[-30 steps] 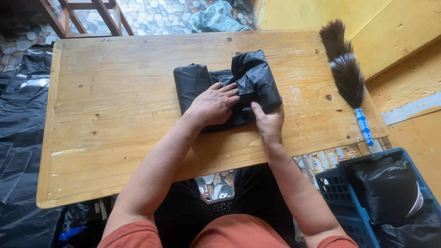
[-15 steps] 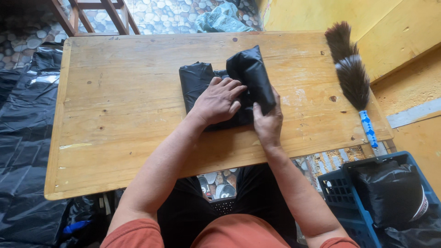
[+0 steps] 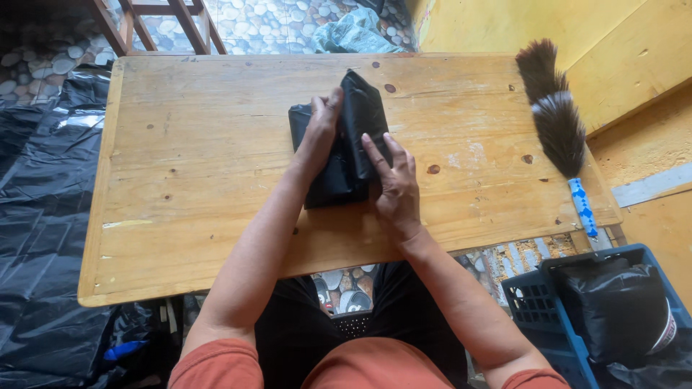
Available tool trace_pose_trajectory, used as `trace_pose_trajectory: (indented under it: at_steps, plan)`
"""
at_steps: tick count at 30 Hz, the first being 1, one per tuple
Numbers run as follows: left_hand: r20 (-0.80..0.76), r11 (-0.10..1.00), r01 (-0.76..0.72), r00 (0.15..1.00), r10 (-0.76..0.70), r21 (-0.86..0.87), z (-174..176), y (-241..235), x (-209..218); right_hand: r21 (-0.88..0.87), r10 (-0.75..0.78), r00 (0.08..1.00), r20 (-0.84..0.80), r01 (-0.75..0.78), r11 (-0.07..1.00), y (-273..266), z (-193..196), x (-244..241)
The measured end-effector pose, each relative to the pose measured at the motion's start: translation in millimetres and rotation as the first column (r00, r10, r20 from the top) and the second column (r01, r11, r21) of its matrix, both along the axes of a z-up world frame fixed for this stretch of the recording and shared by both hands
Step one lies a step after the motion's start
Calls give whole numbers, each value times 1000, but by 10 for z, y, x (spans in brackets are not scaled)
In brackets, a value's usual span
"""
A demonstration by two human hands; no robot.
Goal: The person folds a black fabric item on a wooden table, secures it with a blue strap, and places it in a blue crate. They then fold a large black plastic sheet, secure it with a strap, and place it in the crate.
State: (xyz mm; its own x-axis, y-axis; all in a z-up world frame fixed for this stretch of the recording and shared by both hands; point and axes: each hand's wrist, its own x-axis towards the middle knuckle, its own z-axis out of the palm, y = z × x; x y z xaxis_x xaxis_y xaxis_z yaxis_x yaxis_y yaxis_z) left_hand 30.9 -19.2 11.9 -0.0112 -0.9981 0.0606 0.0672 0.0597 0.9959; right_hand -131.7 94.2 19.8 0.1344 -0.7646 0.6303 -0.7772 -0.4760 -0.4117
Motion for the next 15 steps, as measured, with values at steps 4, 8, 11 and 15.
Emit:
trace_pose_trajectory:
  at_steps: [4, 8, 11, 15]
  plan:
    - [-8, 997, -68, 998, 69, 36, -134, -50, -39, -33, 6, 987, -162, -11, 999, -11, -76, 102]
    - [-279, 993, -64, 960, 35, -94, -390, -220, 13, 9, 70, 987, -148, -69, 998, -63, -113, 189]
    - [-110, 940, -141, 988, 112, -309, -480, -270, 28, 59, 117, 984, -131, -110, 992, -98, -150, 129]
    - [149, 858, -336, 896, 418, -389, 41, 157, 6, 19, 92, 975, -205, -90, 996, -154, -244, 87]
